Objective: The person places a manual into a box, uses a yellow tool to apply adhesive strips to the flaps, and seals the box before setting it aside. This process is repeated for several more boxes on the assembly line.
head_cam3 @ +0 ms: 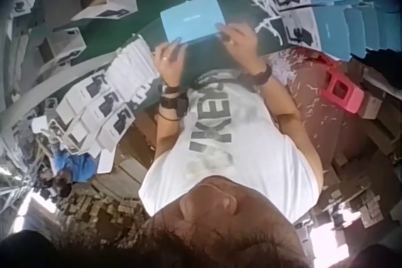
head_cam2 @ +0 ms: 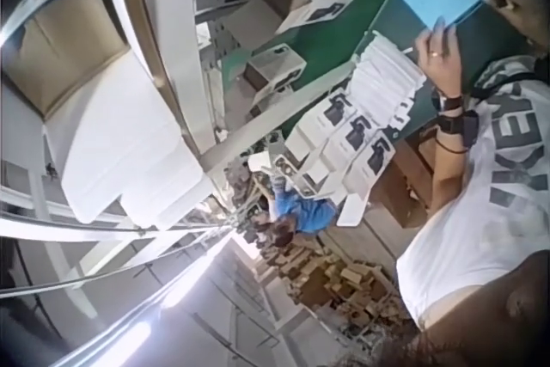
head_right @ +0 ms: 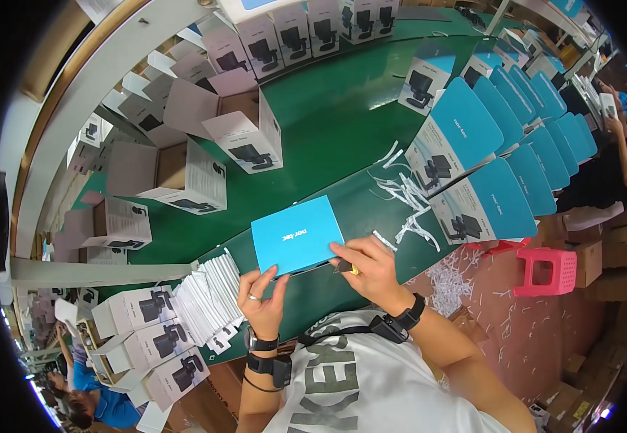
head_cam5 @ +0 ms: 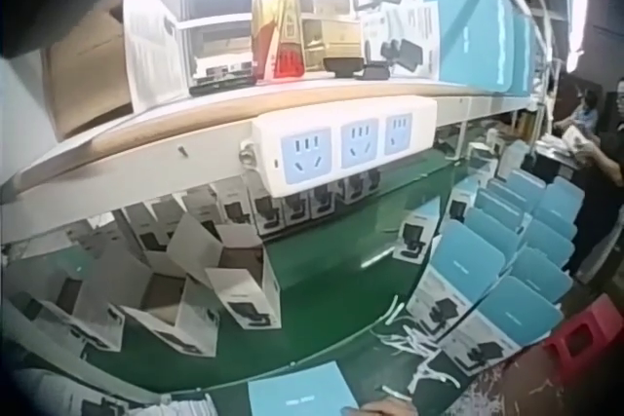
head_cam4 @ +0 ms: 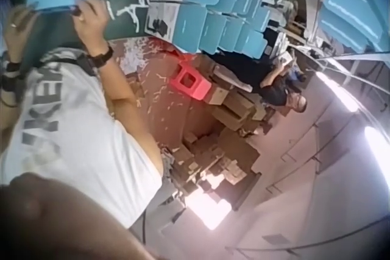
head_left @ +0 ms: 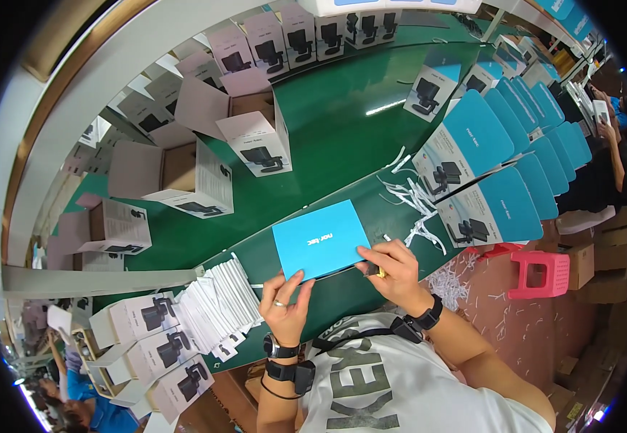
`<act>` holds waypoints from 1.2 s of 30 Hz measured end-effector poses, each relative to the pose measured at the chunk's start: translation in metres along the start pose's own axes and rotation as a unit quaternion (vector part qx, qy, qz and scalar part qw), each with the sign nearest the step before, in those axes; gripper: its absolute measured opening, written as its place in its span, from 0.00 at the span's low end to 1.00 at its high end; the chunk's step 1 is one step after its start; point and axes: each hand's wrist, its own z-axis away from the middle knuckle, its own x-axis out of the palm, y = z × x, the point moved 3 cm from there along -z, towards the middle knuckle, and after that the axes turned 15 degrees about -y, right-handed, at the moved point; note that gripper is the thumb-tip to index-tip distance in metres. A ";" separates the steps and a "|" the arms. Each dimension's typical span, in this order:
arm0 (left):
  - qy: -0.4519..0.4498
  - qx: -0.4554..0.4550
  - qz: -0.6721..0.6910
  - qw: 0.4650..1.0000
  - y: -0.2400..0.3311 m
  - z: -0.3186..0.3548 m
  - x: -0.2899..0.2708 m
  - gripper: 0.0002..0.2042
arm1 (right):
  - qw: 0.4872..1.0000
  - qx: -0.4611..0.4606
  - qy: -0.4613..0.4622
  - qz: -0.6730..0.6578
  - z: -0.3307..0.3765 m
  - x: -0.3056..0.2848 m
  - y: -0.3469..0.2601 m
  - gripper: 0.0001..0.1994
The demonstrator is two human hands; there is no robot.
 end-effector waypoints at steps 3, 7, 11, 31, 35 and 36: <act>0.022 0.031 0.007 0.999 -0.005 0.000 0.000 0.19 | 0.999 0.035 -0.018 -0.026 0.009 0.004 0.000 0.25; -0.018 0.073 -0.033 0.997 -0.021 0.012 -0.003 0.19 | 0.997 0.051 -0.020 -0.049 0.026 0.017 0.006 0.24; -0.068 0.074 -0.048 0.994 -0.024 0.010 -0.010 0.19 | 0.998 0.034 -0.052 -0.008 0.027 0.011 0.003 0.24; -0.290 0.144 -0.265 0.909 -0.002 -0.068 -0.029 0.44 | 0.995 -0.035 -0.084 -0.033 0.009 0.040 -0.002 0.10; -0.263 0.122 -0.257 0.922 -0.003 -0.068 -0.023 0.43 | 0.994 -0.042 -0.048 -0.094 -0.007 0.042 0.001 0.10; -0.254 0.114 -0.260 0.924 0.002 -0.070 -0.020 0.43 | 0.991 -0.047 -0.046 -0.116 -0.009 0.038 0.003 0.10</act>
